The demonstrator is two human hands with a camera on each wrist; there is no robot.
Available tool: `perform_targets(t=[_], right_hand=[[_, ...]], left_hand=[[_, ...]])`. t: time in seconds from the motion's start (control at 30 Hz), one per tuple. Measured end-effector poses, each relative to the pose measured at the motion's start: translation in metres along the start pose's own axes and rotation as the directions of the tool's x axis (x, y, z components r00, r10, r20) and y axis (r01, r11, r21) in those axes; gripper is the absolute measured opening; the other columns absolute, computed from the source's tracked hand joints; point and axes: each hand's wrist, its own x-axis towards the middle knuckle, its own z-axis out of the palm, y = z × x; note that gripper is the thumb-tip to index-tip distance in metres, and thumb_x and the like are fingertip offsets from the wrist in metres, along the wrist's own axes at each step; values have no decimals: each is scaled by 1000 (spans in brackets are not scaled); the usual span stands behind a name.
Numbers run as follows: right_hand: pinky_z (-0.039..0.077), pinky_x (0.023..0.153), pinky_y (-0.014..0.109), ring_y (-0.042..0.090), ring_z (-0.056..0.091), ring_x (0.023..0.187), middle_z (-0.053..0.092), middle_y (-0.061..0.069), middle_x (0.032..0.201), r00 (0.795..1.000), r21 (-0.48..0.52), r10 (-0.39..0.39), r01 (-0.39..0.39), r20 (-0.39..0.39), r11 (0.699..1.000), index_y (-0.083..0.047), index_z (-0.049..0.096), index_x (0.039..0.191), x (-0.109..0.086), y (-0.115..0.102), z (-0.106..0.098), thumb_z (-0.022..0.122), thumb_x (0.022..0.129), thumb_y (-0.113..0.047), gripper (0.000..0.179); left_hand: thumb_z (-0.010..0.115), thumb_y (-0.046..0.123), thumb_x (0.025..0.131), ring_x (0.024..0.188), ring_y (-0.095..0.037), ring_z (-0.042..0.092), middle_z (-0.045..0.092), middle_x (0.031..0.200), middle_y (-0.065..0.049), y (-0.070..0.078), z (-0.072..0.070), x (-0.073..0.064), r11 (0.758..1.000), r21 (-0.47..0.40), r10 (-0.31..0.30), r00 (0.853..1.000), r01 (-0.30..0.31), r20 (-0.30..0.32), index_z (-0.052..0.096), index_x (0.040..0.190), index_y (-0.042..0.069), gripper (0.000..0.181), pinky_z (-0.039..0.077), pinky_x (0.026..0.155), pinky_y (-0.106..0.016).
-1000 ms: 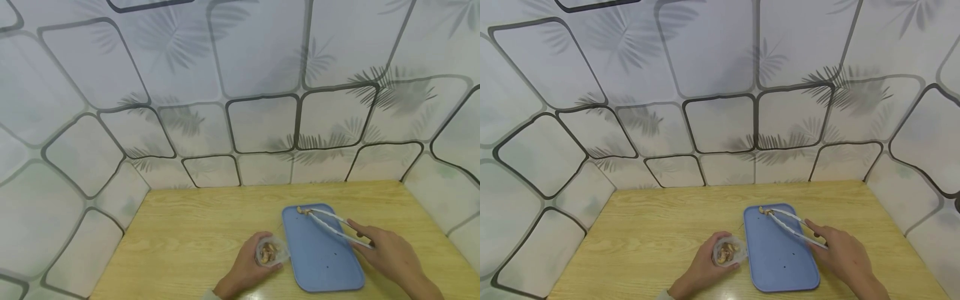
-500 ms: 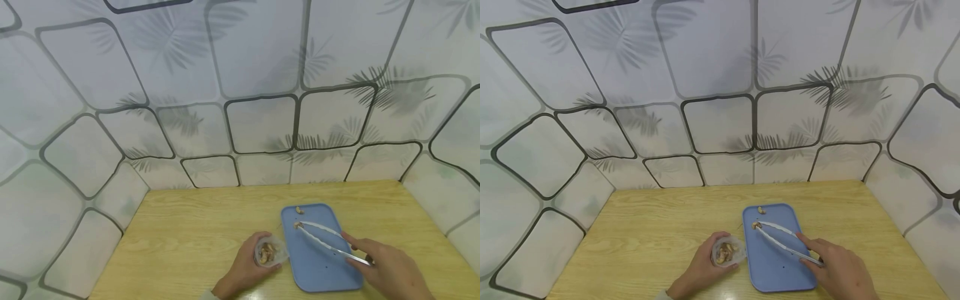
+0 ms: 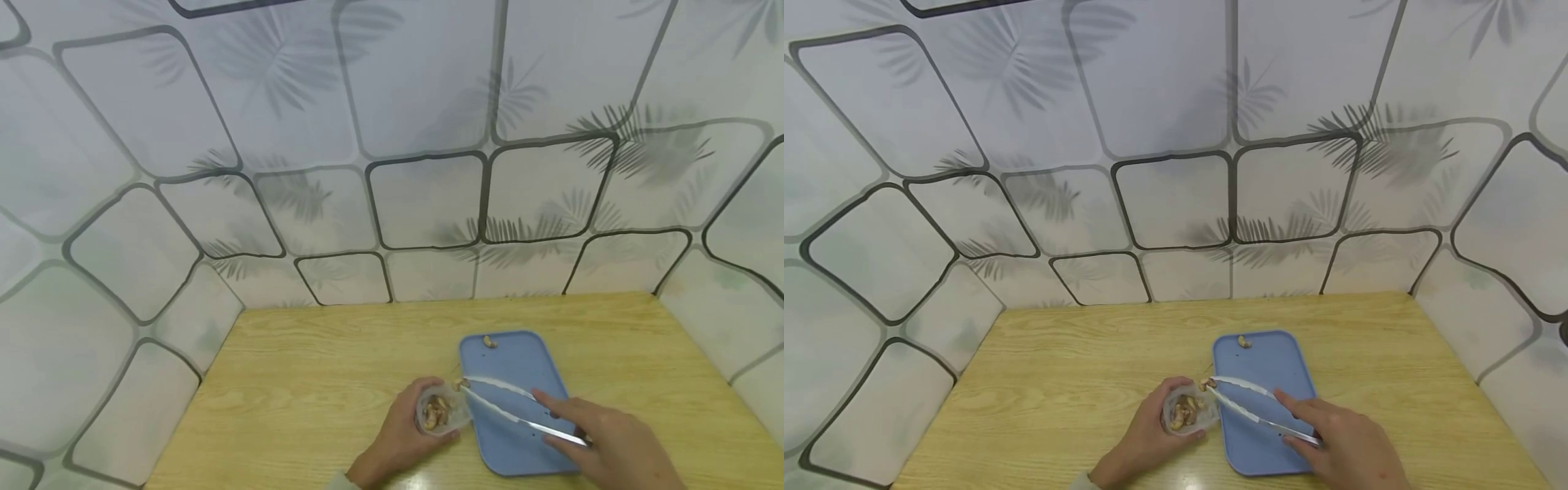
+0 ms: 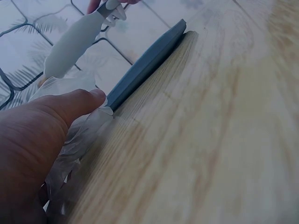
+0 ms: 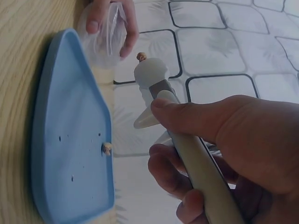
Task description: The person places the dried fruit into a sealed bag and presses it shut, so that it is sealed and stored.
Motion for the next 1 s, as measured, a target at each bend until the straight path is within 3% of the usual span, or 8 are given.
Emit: perform_targets(t=[0.13, 0.23, 0.4, 0.53, 0.7, 0.83, 1.0], right_hand=[[56, 64, 25, -5, 69, 82, 83, -11, 107, 998, -18, -49, 49, 27, 999, -25, 76, 140, 2, -4, 4, 95, 81, -41, 64], [62, 71, 29, 7, 79, 93, 84, -8, 114, 996, -40, -44, 47, 73, 998, -28, 75, 141, 5, -7, 7, 94, 82, -45, 64], [64, 74, 33, 13, 80, 93, 84, -8, 114, 996, -57, -58, 62, 70, 996, -31, 75, 141, 9, -14, 12, 95, 81, -44, 64], [63, 71, 31, 12, 79, 90, 84, -6, 112, 994, -30, -107, 107, 29, 994, -28, 75, 142, 11, -18, 17, 97, 79, -40, 68], [57, 64, 27, 5, 74, 84, 81, -6, 111, 994, -9, -112, 113, 14, 994, -25, 72, 145, 11, -17, 20, 96, 79, -42, 72], [50, 60, 24, -9, 59, 77, 79, -9, 105, 989, -4, -134, 134, -55, 991, -22, 74, 142, 9, -15, 21, 97, 78, -38, 70], [43, 58, 21, -14, 45, 73, 78, -8, 105, 995, 34, -93, 94, -27, 995, -21, 74, 143, 5, -9, 21, 96, 80, -37, 69]], left_hand=[[97, 35, 82, 121, -10, 64, 70, 136, 5, 0, 0, 0, 1000, -9, 1, 1000, -1, 2, 56, 148, 25, 78, 53, 108, -35], [97, 35, 82, 121, -11, 64, 70, 136, 5, -1, 0, -1, 1000, -24, -2, 1000, 2, 8, 56, 149, 25, 79, 53, 109, -34], [97, 34, 83, 123, -12, 65, 70, 137, 6, -1, 0, 0, 999, -41, 0, 1000, 0, 10, 56, 148, 26, 77, 52, 110, -35], [96, 35, 84, 124, -13, 65, 71, 136, 6, 0, 0, 1, 999, -38, 13, 1000, -13, 3, 56, 148, 26, 76, 54, 111, -37], [96, 36, 85, 125, -13, 65, 71, 136, 6, -1, 0, 1, 999, -30, 20, 1000, -20, -2, 56, 148, 26, 75, 54, 112, -38], [96, 36, 84, 125, -12, 65, 71, 137, 7, -2, 1, 0, 1000, -23, 18, 1000, -18, -4, 56, 148, 27, 76, 54, 112, -38], [96, 36, 83, 124, -12, 64, 69, 137, 6, -1, 0, 0, 1000, -21, -4, 1000, 4, 6, 56, 148, 28, 77, 53, 111, -36]])
